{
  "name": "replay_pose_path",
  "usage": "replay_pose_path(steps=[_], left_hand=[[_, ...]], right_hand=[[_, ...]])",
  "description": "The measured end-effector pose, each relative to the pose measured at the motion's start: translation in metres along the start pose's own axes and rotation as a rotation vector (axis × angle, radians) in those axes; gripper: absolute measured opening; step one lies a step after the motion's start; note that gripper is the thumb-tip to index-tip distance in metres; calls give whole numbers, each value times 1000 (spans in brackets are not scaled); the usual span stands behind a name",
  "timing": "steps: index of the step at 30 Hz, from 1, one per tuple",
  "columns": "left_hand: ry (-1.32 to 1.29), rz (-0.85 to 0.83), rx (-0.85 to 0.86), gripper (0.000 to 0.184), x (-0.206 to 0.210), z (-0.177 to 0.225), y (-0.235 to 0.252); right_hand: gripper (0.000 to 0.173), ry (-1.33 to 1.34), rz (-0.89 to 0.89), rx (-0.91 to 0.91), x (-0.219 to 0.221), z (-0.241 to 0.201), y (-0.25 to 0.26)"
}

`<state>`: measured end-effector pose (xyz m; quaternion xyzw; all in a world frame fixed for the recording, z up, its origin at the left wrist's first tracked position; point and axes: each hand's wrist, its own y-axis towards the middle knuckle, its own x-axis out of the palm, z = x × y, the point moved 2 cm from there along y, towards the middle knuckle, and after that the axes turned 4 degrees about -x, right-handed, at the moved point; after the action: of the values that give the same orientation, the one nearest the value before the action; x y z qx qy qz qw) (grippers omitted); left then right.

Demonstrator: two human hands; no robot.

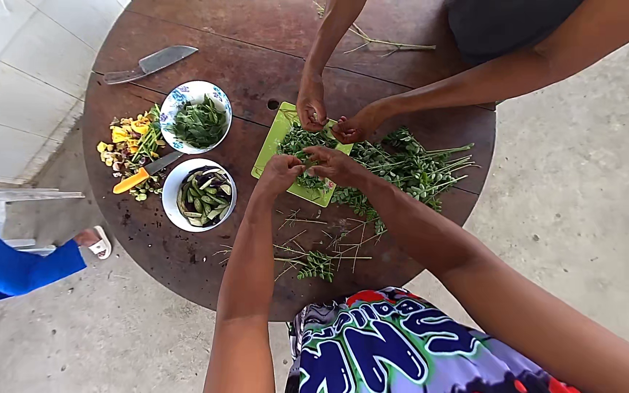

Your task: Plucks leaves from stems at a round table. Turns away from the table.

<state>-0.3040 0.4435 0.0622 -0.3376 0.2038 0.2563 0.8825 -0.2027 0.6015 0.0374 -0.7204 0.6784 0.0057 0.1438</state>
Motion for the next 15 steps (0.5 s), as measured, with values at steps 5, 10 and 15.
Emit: replay_pose_path(steps=[5,10,15], left_hand=[[-215,-40,6,22,0,-8,-8],[-326,64,-4,18,7,-12,-6],[-300,51,-14,17,7,-12,-3]], right_hand=[[17,21,26,-9,5,-5,14],[18,126,95,42,8,-7,11],[17,221,148,56,6,5,12]])
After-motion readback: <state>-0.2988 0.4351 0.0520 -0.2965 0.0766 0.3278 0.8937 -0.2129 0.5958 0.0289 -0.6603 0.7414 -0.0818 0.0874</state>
